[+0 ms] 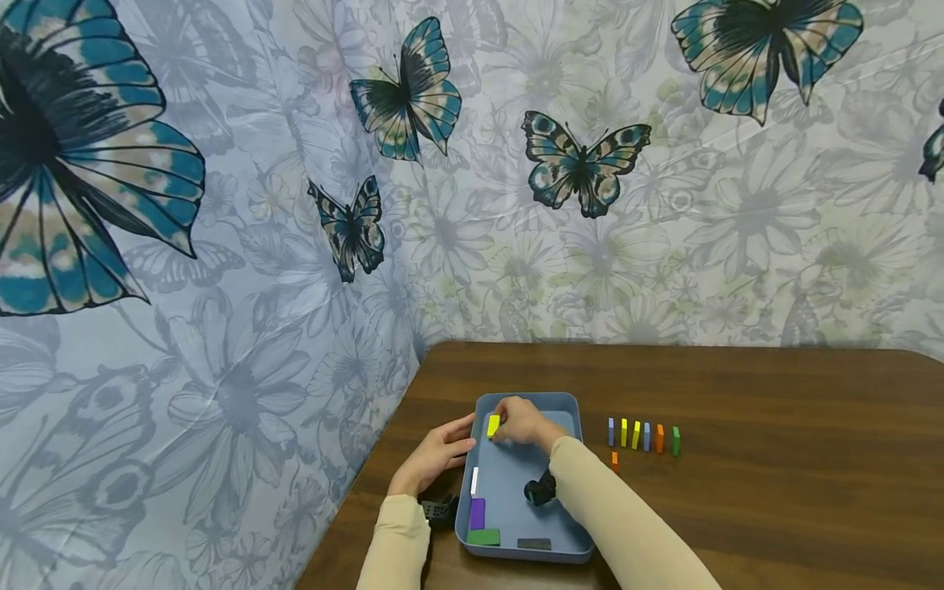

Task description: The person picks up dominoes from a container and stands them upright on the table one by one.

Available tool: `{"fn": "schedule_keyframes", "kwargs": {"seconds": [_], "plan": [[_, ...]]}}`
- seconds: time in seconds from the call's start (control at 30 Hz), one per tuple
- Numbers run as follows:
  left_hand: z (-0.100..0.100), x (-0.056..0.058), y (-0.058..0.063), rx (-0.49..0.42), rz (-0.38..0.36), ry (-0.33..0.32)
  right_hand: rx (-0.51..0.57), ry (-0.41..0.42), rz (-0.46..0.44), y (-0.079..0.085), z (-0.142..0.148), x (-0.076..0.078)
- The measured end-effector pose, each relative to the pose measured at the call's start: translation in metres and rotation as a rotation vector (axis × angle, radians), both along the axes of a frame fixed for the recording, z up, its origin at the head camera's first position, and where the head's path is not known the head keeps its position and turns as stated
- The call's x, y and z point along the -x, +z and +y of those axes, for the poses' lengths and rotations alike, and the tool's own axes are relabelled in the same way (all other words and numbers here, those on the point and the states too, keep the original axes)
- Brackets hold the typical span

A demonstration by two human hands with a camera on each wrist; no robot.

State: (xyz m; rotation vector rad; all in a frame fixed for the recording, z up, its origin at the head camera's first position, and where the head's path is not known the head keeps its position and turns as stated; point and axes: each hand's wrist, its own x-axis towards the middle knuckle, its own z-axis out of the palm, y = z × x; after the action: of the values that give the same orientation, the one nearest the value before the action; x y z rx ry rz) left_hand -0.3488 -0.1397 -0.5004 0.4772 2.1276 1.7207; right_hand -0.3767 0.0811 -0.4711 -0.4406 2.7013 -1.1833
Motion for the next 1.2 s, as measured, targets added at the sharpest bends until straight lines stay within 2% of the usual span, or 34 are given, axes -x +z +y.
{"fn": "schedule_keyframes", "kwargs": {"seconds": [0.23, 0.5, 0.73, 1.03, 1.2], "plan": [[0.001, -0.002, 0.001, -0.002, 0.006, 0.006, 0.049, -0.006, -0.056, 0.0, 0.007, -0.001], [0.001, -0.001, 0.001, -0.007, -0.002, -0.001, 0.033, 0.015, -0.078, 0.004, 0.008, -0.005], [0.001, -0.001, 0.002, -0.02, -0.005, -0.003, 0.098, 0.047, -0.11, 0.01, 0.007, -0.006], [0.001, 0.001, 0.0, -0.018, -0.004, -0.001, 0.026, 0.12, -0.072, 0.019, 0.002, -0.01], [0.0, 0.0, 0.0, -0.007, -0.005, 0.008, 0.058, 0.169, -0.047, 0.024, 0.0, -0.012]]}}
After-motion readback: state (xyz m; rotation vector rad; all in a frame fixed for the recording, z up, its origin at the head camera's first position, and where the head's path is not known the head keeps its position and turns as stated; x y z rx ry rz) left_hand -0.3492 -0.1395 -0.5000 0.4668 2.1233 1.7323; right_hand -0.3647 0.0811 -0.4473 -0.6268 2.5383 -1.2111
